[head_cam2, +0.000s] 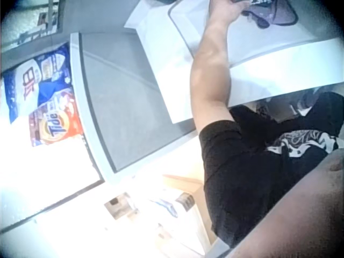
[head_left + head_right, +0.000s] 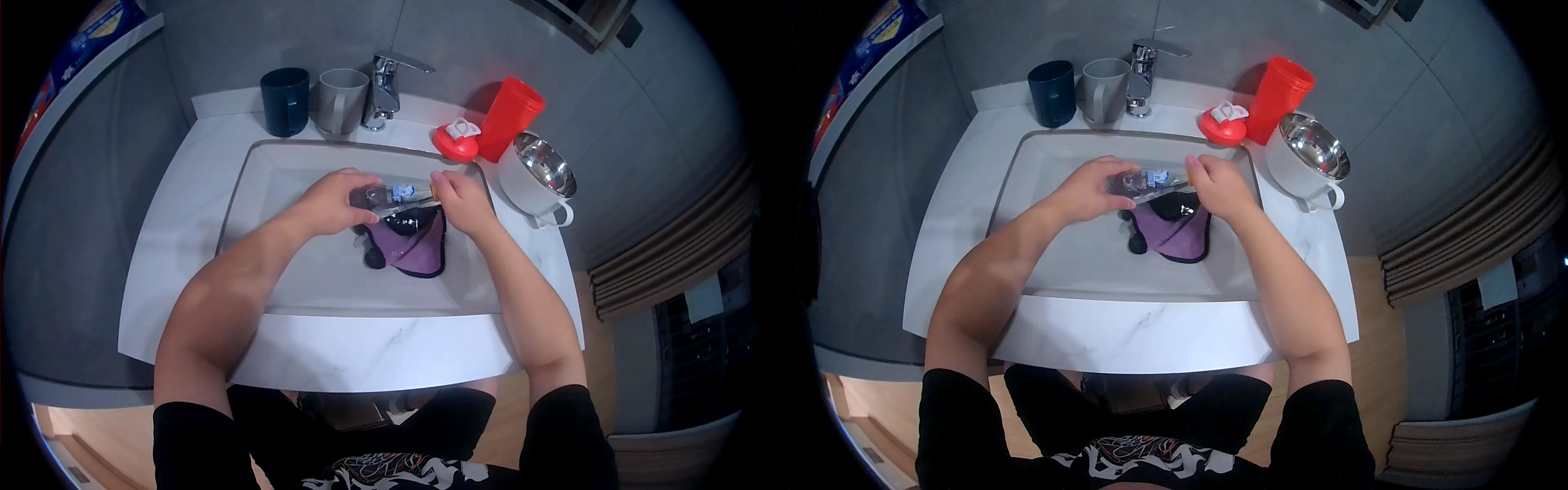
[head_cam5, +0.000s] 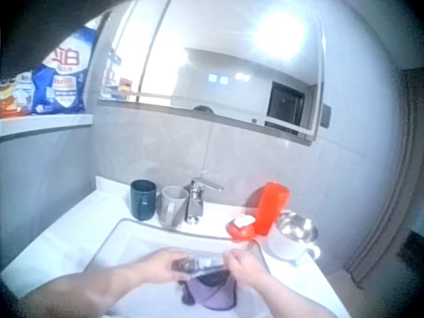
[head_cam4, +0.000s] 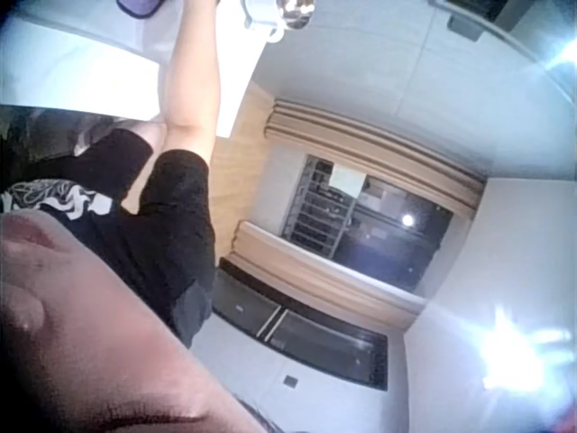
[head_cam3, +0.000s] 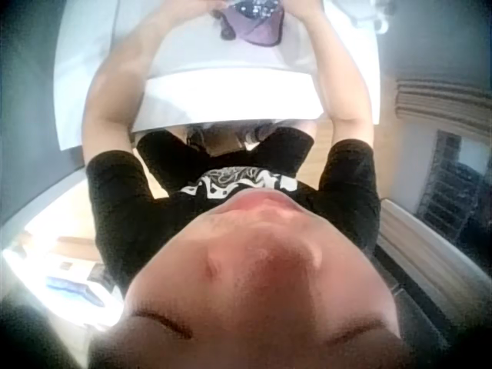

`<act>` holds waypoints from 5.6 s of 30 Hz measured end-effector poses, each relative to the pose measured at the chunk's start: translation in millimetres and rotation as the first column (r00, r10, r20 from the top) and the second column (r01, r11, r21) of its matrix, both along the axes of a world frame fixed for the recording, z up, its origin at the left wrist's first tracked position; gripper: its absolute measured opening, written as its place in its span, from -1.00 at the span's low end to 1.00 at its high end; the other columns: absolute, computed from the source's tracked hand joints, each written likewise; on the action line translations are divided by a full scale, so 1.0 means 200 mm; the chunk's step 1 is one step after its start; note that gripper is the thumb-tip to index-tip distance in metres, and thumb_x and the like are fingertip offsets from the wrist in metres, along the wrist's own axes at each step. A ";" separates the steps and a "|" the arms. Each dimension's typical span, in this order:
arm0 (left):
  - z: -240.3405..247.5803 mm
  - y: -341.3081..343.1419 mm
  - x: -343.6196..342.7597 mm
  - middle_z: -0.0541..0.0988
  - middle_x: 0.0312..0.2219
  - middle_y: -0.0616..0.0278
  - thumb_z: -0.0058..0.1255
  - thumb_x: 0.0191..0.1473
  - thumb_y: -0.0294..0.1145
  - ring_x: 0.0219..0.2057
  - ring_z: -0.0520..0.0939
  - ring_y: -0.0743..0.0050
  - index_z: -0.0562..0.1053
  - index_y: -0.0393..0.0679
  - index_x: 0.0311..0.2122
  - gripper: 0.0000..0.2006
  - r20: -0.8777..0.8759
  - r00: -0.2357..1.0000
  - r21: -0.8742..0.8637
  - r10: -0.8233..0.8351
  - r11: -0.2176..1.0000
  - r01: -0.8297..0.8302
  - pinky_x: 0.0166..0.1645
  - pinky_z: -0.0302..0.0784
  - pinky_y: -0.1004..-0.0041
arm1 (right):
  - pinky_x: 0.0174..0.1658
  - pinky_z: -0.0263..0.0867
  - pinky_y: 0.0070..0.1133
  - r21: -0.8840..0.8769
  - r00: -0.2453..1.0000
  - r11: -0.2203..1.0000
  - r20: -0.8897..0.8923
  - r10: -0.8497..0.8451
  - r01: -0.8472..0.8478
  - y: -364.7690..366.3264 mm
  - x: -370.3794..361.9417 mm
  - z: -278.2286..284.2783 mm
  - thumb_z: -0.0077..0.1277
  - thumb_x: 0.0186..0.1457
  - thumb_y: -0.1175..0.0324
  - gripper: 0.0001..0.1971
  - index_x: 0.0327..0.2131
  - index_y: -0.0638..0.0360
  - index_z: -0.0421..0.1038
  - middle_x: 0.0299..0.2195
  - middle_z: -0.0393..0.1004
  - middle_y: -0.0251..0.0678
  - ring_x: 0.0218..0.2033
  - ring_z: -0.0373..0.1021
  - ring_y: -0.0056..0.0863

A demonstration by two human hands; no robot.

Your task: The person washes cups by hand in a sink, using a cloth to scrub the interior and exterior of the items while rinsing them with water from a bottle.

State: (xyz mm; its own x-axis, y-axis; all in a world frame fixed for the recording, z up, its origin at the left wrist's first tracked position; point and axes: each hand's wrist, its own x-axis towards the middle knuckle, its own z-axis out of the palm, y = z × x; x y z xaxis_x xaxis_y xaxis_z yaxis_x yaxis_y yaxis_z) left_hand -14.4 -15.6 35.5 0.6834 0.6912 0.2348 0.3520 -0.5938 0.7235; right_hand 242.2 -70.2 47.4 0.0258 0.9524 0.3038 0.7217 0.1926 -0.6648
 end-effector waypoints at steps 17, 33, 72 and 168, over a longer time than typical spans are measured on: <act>-0.31 0.06 0.00 0.44 0.02 -0.04 -0.04 -0.07 -0.61 0.13 0.35 -0.09 0.48 -0.18 -0.05 -0.61 -0.238 0.966 0.201 0.100 0.978 -0.051 0.24 0.25 0.22 | -0.13 0.35 -0.23 -0.394 0.981 0.906 0.167 -0.099 0.158 -0.02 -0.15 -0.27 -0.17 0.23 0.07 -0.56 -0.33 0.34 0.47 -0.36 0.52 0.14 -0.23 0.48 0.02; -0.27 0.12 -0.08 0.15 0.26 -0.07 0.09 -0.27 -0.63 0.26 0.14 -0.17 0.34 0.01 0.16 -0.27 -0.450 0.880 0.231 0.151 0.972 -0.049 0.33 0.13 0.23 | 0.03 0.34 -0.34 -0.625 0.884 0.772 0.288 0.368 -0.117 -0.08 -0.27 -0.22 0.10 0.03 0.20 -0.43 0.02 0.43 0.26 -0.09 0.46 0.14 -0.04 0.42 -0.04; -0.05 0.10 -0.06 0.56 -0.41 0.09 0.29 -0.37 -0.12 -0.33 0.57 0.12 0.47 -0.21 -0.32 -0.52 -0.389 0.919 -0.101 0.068 0.988 -0.116 -0.20 0.48 0.30 | -0.18 0.29 -0.36 -0.237 0.988 0.968 -0.109 -0.106 0.078 0.01 -0.02 -0.02 -0.33 0.27 -0.14 -0.34 -0.29 0.38 0.49 -0.44 0.51 0.00 -0.35 0.44 -0.12; -0.09 -0.02 0.04 0.55 -0.33 0.03 -0.02 0.08 0.21 -0.28 0.54 0.10 0.48 -0.18 -0.24 -0.45 0.390 0.919 0.014 0.052 0.998 -0.062 -0.15 0.43 0.29 | -0.34 0.37 -0.57 0.575 0.613 0.781 -0.533 0.584 -0.245 -0.26 -0.40 0.49 0.18 0.00 0.48 -0.51 0.02 0.21 0.24 -0.30 0.43 -0.29 -0.39 0.40 -0.51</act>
State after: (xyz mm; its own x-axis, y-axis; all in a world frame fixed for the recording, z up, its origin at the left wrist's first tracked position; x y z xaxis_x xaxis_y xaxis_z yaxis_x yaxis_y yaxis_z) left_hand -5.8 -20.6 18.2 0.4943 0.7164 0.4924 0.0795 -0.6013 0.7951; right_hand 162.9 -123.0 144.5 0.0111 0.6915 0.7223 -0.1046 0.7192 -0.6869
